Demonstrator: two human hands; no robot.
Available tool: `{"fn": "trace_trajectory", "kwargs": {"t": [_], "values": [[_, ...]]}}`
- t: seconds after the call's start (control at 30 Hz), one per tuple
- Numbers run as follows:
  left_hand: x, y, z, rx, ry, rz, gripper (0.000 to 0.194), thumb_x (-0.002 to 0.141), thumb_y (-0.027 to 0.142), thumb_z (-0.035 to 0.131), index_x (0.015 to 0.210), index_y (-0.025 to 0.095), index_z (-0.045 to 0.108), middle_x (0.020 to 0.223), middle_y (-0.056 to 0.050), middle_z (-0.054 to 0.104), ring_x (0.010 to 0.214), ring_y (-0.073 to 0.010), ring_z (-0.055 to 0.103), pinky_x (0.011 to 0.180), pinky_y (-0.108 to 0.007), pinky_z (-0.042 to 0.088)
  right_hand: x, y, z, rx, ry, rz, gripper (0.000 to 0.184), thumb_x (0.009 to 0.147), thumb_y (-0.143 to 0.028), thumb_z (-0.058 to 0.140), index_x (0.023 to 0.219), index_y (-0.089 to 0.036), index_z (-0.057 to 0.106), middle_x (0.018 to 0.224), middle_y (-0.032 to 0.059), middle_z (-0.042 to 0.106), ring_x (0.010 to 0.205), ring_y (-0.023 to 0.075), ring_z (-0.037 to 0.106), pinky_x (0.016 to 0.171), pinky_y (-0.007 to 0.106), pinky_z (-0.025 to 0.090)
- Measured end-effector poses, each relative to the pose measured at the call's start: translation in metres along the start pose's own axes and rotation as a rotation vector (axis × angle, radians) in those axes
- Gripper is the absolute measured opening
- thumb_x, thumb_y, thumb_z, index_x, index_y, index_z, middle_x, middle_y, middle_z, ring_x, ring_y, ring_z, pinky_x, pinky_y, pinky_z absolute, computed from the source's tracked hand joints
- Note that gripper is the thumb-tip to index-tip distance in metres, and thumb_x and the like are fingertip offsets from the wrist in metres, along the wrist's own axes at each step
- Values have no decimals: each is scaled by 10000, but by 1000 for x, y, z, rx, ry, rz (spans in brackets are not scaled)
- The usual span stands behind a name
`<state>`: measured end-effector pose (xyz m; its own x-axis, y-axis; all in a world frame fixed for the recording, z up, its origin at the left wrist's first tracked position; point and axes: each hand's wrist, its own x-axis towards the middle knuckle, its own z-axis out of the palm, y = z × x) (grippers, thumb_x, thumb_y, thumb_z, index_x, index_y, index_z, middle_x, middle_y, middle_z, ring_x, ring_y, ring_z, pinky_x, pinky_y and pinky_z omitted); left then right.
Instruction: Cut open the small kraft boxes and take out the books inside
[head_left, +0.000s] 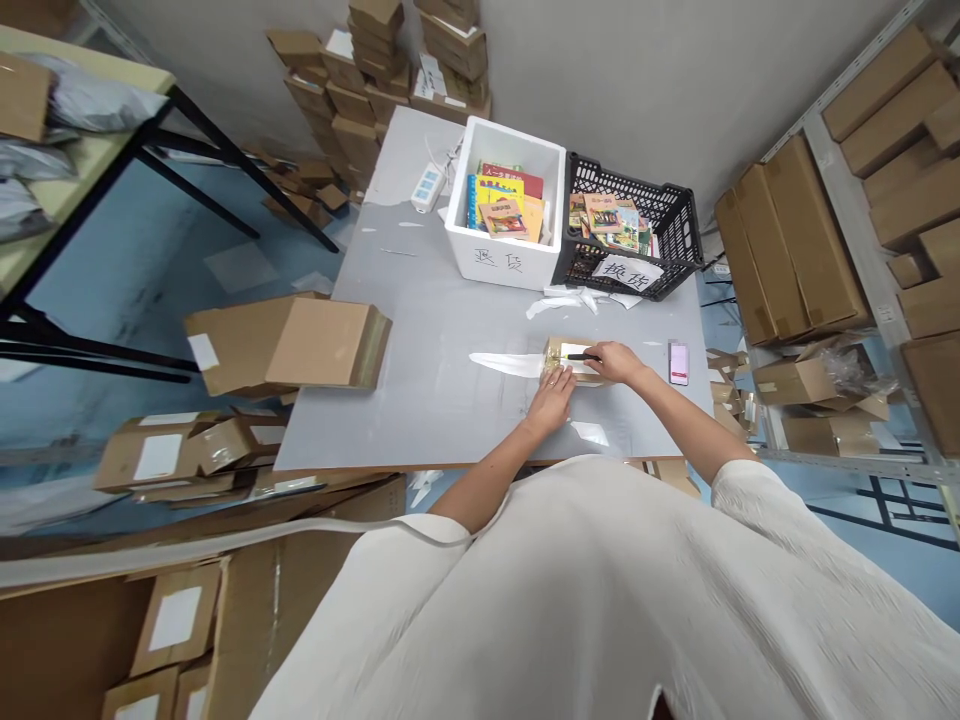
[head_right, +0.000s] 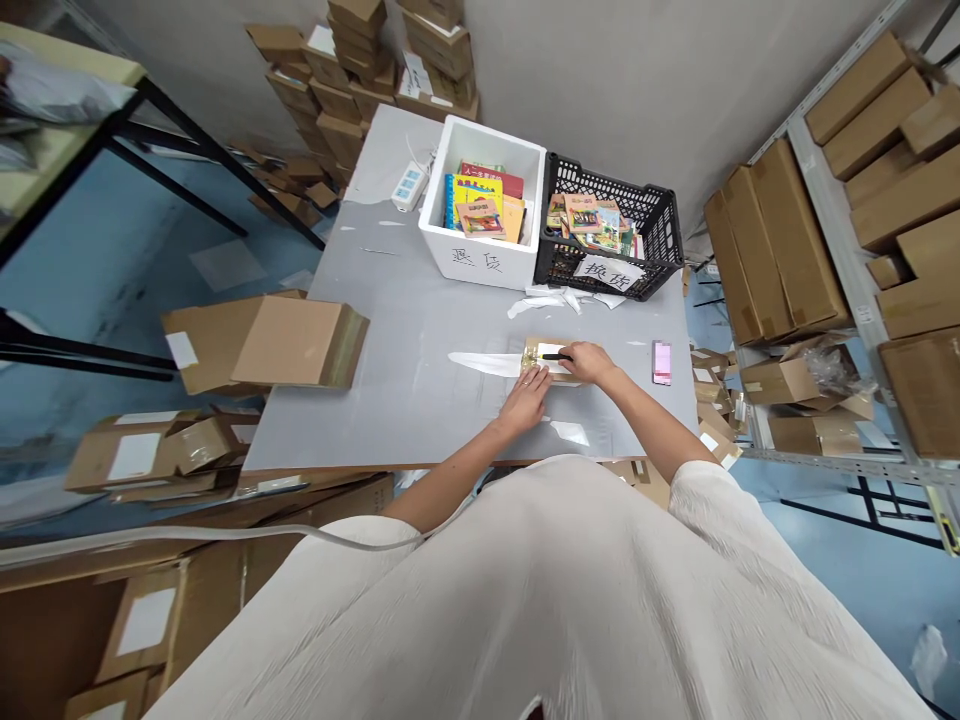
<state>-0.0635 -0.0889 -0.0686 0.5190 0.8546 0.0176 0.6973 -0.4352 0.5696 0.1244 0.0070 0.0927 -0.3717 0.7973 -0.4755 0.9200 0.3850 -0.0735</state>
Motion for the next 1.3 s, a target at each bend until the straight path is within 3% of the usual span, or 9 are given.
{"fn": "trace_trajectory", "kwargs": {"t": [0.9,1.3], "values": [[-1,1,-6,45,-44,-20,878,889,97,575,1756,85,434,1868,-182,366,1778,-351,261,1471,-584,216,-29,56,8,41,-29,119,335,1130,-378,587,1307,-267,849,1292,127,816,1194,331,733,919,359,510],[3,4,-9,144,-122,-27,901,891,149,593,1768,73,401,1868,-203,357,1775,-369,264,1463,-592,201,-47,81,7,-15,-77,106,412,1173,-424,517,1434,-259,790,1349,145,799,1214,322,731,908,344,509]]}}
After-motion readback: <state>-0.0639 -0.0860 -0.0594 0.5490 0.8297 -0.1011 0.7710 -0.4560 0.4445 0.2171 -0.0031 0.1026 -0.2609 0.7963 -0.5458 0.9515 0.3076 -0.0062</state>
